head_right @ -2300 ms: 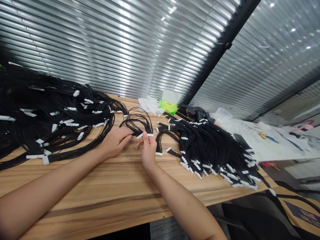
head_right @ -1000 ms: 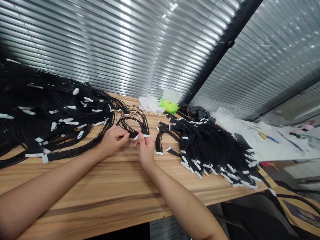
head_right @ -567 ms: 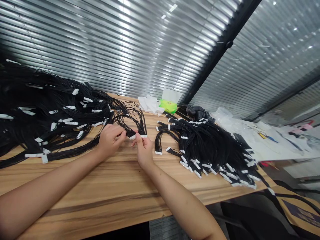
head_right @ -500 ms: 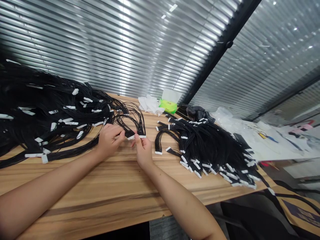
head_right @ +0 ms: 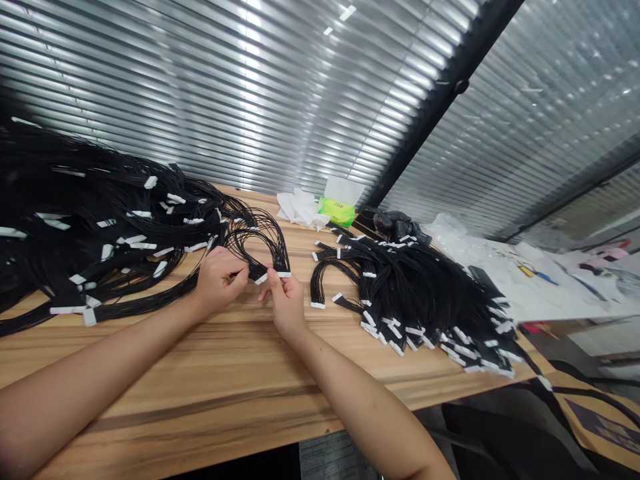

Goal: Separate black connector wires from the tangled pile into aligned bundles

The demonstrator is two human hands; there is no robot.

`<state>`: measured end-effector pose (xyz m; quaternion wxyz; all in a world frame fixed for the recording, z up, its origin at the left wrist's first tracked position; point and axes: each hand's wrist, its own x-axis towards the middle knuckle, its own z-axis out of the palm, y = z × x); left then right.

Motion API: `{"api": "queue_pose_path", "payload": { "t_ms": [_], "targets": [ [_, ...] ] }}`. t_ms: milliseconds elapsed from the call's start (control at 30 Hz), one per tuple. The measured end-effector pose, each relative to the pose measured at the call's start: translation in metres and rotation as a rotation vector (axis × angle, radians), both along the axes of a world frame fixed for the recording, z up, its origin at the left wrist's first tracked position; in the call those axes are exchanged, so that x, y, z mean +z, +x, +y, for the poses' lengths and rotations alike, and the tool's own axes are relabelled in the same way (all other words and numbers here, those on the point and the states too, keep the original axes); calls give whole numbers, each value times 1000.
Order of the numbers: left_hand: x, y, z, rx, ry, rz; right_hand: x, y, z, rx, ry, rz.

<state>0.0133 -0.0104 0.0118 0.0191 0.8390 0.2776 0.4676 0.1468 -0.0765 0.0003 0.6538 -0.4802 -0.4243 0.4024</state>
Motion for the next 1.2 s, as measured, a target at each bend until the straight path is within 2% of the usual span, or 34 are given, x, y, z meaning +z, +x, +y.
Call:
{"api": "queue_pose_path", "payload": {
  "t_ms": [433, 600, 833, 1200],
  "targets": [
    [1, 3, -4, 28, 13, 34, 1, 2, 3, -28, 0, 22],
    [-1, 3, -4, -5, 18, 44, 0, 2, 4, -40, 21, 56],
    [-2, 4, -6, -83, -54, 21, -1, 2, 4, -72, 41, 60],
    [-5, 5, -4, -84, -68, -8, -4, 4, 6, -83, 45, 21]
  ]
}}
